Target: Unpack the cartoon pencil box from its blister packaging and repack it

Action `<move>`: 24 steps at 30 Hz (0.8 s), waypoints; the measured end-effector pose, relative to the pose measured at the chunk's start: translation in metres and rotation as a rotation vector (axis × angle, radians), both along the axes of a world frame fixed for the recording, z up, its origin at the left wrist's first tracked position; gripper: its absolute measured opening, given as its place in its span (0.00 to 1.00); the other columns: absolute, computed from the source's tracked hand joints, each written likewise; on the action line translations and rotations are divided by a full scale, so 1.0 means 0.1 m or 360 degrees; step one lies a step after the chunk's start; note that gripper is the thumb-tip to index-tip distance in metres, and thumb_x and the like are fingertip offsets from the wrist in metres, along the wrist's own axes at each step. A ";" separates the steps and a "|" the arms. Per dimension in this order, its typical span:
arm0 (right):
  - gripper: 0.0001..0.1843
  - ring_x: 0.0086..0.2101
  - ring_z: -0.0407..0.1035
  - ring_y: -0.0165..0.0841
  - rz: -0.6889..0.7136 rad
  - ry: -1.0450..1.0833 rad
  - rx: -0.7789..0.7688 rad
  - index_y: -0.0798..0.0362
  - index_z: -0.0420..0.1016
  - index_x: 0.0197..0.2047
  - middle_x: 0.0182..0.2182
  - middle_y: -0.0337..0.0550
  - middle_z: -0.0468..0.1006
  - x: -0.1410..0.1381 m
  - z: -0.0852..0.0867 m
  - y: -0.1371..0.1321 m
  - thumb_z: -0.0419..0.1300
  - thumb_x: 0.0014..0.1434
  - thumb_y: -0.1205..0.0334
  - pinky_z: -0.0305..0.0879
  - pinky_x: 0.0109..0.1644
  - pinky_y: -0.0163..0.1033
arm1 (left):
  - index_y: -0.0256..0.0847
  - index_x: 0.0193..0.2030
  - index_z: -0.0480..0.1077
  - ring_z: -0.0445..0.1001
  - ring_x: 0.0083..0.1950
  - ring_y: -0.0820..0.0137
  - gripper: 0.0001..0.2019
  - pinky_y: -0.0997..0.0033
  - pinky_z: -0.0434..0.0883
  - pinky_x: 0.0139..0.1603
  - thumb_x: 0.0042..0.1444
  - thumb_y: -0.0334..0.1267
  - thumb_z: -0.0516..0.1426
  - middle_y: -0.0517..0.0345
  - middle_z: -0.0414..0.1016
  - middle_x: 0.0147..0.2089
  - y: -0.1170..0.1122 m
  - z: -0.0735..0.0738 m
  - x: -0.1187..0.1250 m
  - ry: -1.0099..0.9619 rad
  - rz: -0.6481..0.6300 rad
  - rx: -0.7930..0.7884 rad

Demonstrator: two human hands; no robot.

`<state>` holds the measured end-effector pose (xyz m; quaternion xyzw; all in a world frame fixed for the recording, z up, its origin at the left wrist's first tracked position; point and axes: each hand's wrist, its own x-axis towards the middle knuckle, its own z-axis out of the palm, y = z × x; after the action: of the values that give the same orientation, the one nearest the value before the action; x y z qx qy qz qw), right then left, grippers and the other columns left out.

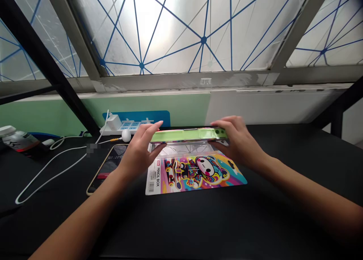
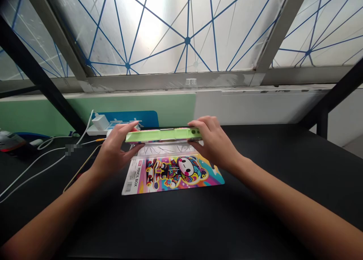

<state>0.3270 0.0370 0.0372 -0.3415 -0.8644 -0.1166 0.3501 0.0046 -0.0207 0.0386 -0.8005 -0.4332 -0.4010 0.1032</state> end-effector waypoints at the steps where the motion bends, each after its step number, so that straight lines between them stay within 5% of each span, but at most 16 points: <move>1: 0.24 0.50 0.67 0.52 -0.0009 0.0025 0.0102 0.44 0.67 0.61 0.48 0.53 0.72 0.08 -0.03 -0.09 0.63 0.62 0.58 0.68 0.54 0.62 | 0.51 0.71 0.55 0.70 0.60 0.58 0.29 0.52 0.72 0.60 0.66 0.33 0.58 0.48 0.69 0.58 -0.09 0.04 0.02 0.0060 -0.0027 0.0062; 5: 0.33 0.47 0.73 0.48 0.0199 0.0038 0.0356 0.35 0.67 0.65 0.43 0.47 0.74 0.44 -0.27 -0.48 0.66 0.60 0.65 0.75 0.50 0.56 | 0.56 0.70 0.58 0.71 0.54 0.59 0.29 0.51 0.72 0.60 0.66 0.28 0.56 0.52 0.73 0.53 -0.55 -0.05 0.01 0.0470 -0.0218 0.0129; 10: 0.26 0.50 0.77 0.41 0.0673 -0.0321 0.0159 0.40 0.69 0.65 0.45 0.43 0.82 0.46 -0.46 -0.73 0.56 0.67 0.70 0.76 0.55 0.48 | 0.52 0.66 0.64 0.70 0.57 0.60 0.25 0.54 0.69 0.64 0.66 0.25 0.53 0.52 0.76 0.55 -0.85 -0.43 -0.17 0.0597 -0.0285 0.0000; 13: 0.23 0.50 0.78 0.40 0.0646 -0.0342 0.0091 0.43 0.69 0.63 0.48 0.46 0.82 0.30 -0.45 -0.71 0.54 0.68 0.68 0.77 0.53 0.49 | 0.51 0.67 0.62 0.67 0.62 0.55 0.25 0.53 0.71 0.62 0.65 0.35 0.60 0.49 0.72 0.62 -0.85 -0.51 -0.26 0.0443 -0.0168 -0.0322; 17: 0.19 0.56 0.74 0.45 0.0589 -0.0385 -0.0074 0.46 0.69 0.61 0.57 0.55 0.78 0.25 -0.43 -0.68 0.58 0.68 0.61 0.74 0.57 0.54 | 0.52 0.72 0.55 0.60 0.70 0.47 0.39 0.44 0.68 0.65 0.58 0.51 0.66 0.45 0.61 0.72 -0.83 -0.48 -0.30 0.0322 -0.0136 -0.0655; 24: 0.32 0.60 0.70 0.50 0.0391 -0.0407 -0.0432 0.49 0.63 0.65 0.63 0.60 0.71 0.33 -0.37 -0.70 0.63 0.64 0.45 0.72 0.58 0.58 | 0.49 0.74 0.51 0.62 0.69 0.48 0.40 0.44 0.66 0.67 0.59 0.51 0.64 0.44 0.63 0.69 -0.82 -0.49 -0.31 0.0244 -0.0027 -0.0839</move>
<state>0.3596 -0.0326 0.0005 -0.2601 -0.9446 0.0021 0.2000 -0.0261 -0.1030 -0.0099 -0.8313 -0.5069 -0.2136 -0.0796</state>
